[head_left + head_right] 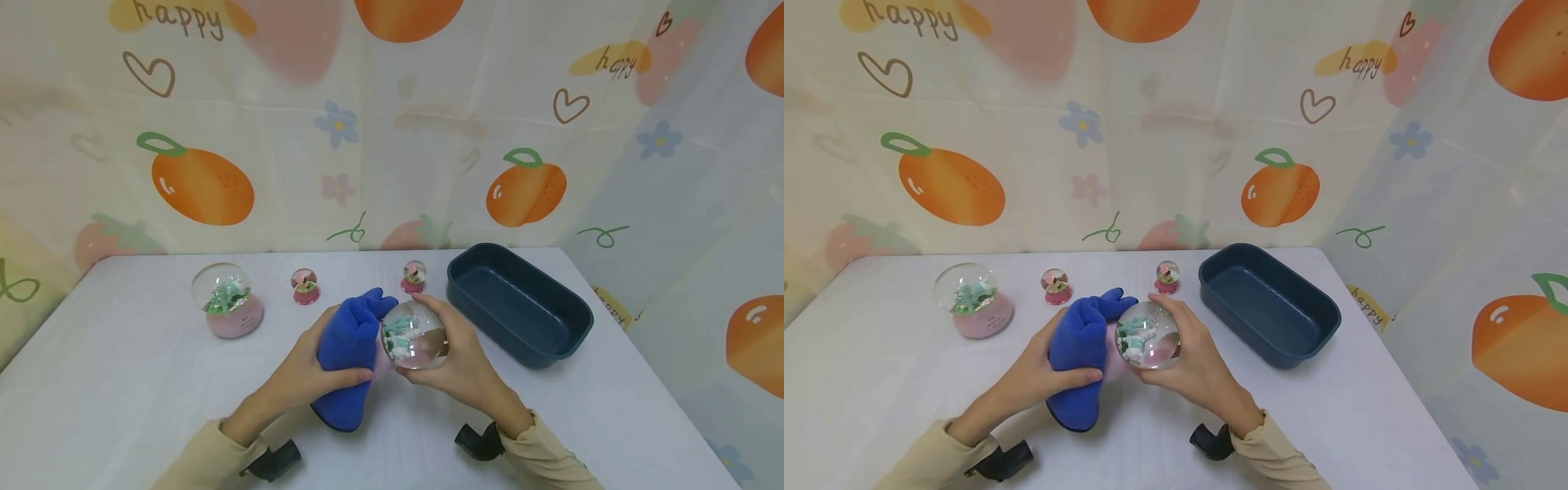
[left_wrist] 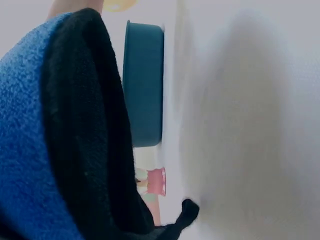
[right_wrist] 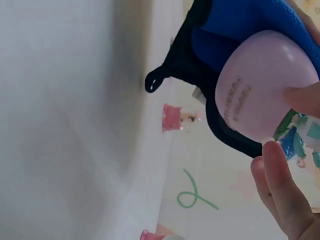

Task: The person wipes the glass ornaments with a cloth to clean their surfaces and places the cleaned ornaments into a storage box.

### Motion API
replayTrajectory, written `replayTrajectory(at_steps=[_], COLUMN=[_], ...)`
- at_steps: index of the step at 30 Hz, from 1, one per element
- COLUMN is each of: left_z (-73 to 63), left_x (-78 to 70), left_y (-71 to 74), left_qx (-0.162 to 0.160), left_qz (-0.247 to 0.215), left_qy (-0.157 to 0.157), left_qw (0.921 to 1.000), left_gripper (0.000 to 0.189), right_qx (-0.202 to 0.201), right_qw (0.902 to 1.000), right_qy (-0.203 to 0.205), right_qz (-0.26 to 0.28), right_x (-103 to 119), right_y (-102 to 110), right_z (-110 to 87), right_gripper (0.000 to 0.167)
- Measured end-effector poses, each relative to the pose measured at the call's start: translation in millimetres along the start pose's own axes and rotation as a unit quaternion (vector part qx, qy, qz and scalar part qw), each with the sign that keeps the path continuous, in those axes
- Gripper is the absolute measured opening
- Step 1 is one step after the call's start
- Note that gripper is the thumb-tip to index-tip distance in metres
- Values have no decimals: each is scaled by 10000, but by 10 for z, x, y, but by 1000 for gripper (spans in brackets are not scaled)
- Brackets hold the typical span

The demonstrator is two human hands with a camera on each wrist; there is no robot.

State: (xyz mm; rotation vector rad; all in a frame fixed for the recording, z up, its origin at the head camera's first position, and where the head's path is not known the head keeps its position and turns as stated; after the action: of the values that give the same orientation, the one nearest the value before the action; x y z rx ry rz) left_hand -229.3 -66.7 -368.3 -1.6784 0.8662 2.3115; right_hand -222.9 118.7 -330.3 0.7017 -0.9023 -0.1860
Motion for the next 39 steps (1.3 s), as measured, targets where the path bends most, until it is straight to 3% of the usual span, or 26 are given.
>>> replayTrajectory(at_steps=[7,12,17,21,24,27,29,33,36,39], left_z=[22,29,28,15,-2,-16,-9,20,12,-5], left_x=[-67,-110,-167,-178,-141,-86,-44,39,60,47], left_y=[-47,-93,-49,30,125,210,212,76,-20,-58], left_qx=[2,-82,-356,-560,-830,-1000,-845,63,687,1015], left_qz=[321,899,931,855,787,606,438,122,-6,-86], left_qy=[-300,-573,-704,-711,-583,-378,-222,151,416,517], left_qw=[9990,9943,9925,9922,9917,9924,9952,9998,9968,9935], left_gripper=[82,82,78,63,47,43,46,58,71,84], right_qx=[305,240,7,-4,52,97,105,179,239,286], right_qw=[9975,9979,9956,9941,9938,9931,9914,9868,9843,9842], right_qy=[-192,166,550,626,703,911,1126,1490,1623,1556], right_qz=[612,580,754,889,863,733,655,606,653,799], right_x=[-7,50,76,73,84,114,145,212,235,212], right_y=[-43,-51,-12,-2,-5,-5,-1,-12,-23,-22], right_z=[-13,-28,-25,-26,-35,-38,-36,-37,-42,-43], right_gripper=[94,79,73,72,71,70,70,70,71,70])
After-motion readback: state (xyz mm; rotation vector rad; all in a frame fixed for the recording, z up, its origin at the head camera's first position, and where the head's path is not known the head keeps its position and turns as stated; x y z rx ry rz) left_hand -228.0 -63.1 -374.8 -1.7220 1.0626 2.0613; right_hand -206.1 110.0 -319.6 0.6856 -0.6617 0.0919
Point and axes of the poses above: each hand's wrist, its own z-axis towards the middle knuckle, its own y-axis out of the back of the hand, x = y × z, the point moved 9 cm from there along z, towards the middle knuckle, and after that the axes turned 8 degrees about x, right-handed, at the moved point
